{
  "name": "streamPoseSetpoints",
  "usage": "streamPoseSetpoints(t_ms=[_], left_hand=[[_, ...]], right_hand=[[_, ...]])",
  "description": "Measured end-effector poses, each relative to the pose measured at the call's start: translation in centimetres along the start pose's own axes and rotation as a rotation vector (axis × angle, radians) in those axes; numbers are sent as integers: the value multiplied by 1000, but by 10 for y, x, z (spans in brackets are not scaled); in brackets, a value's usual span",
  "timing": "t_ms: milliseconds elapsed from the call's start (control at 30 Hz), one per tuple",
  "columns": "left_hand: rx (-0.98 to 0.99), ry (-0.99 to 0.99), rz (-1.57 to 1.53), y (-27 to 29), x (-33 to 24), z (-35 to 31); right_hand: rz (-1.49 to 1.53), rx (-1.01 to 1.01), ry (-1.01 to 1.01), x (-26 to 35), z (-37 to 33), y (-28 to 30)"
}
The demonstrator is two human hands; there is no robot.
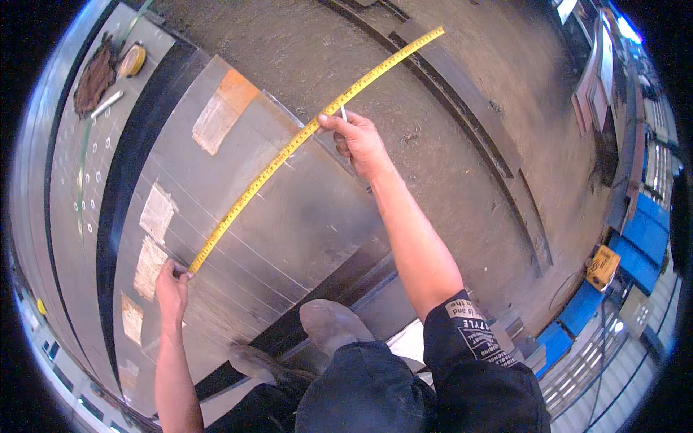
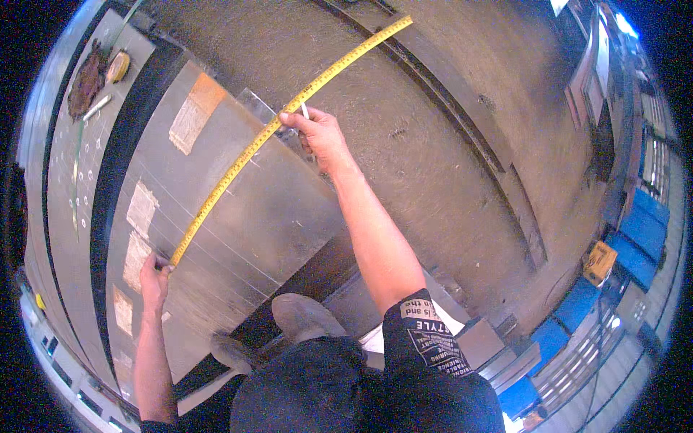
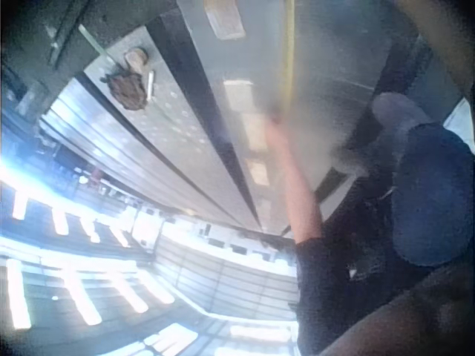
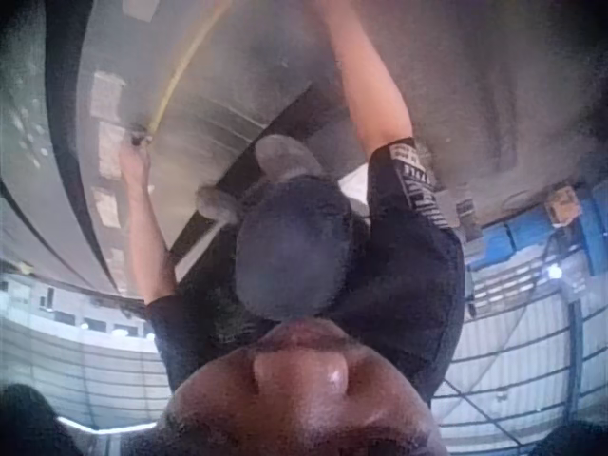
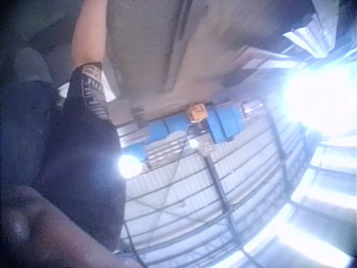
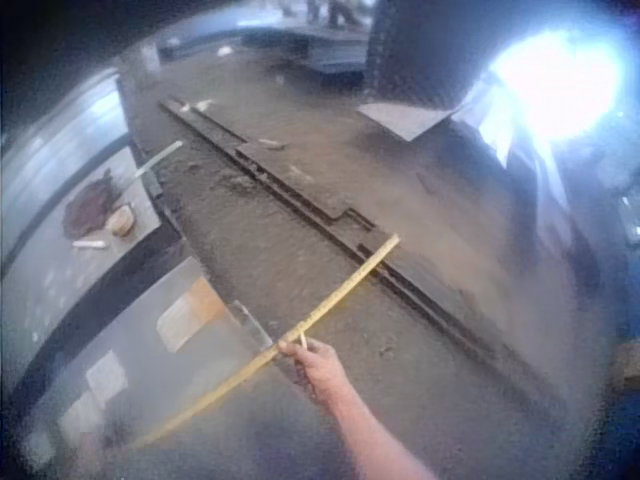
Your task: The person measures and marks a large metal sheet using a tape measure, a square, and a marker. They draw straight lines and make multiple measurement marks across the sheet's surface in a workshop setting.
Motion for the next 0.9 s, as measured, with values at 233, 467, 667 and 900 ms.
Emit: streamPoseSetpoints(t_ms=[233, 467, 667, 900], left_hand=[[47, 21, 3, 0, 5, 3], [43, -1, 44, 1, 2, 3], [38, -60, 55, 1, 8, 2], [19, -72, 52, -4, 13, 2]], right_hand=[[23, 18, 30, 0, 2, -2], [22, 2, 11, 1, 1, -5], [-31, 4, 59, -1, 3, -3], [-371, -222, 203, 6, -25, 4]])
Point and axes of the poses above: each hand's wrist, its own z-axis towards the middle knuckle, its own y-axis out of the back of the hand, x = y × z, the point moved 3 cm from there along z, towards the middle knuckle, and after that the axes turned 8 degrees about -y, right-handed, at the moved point
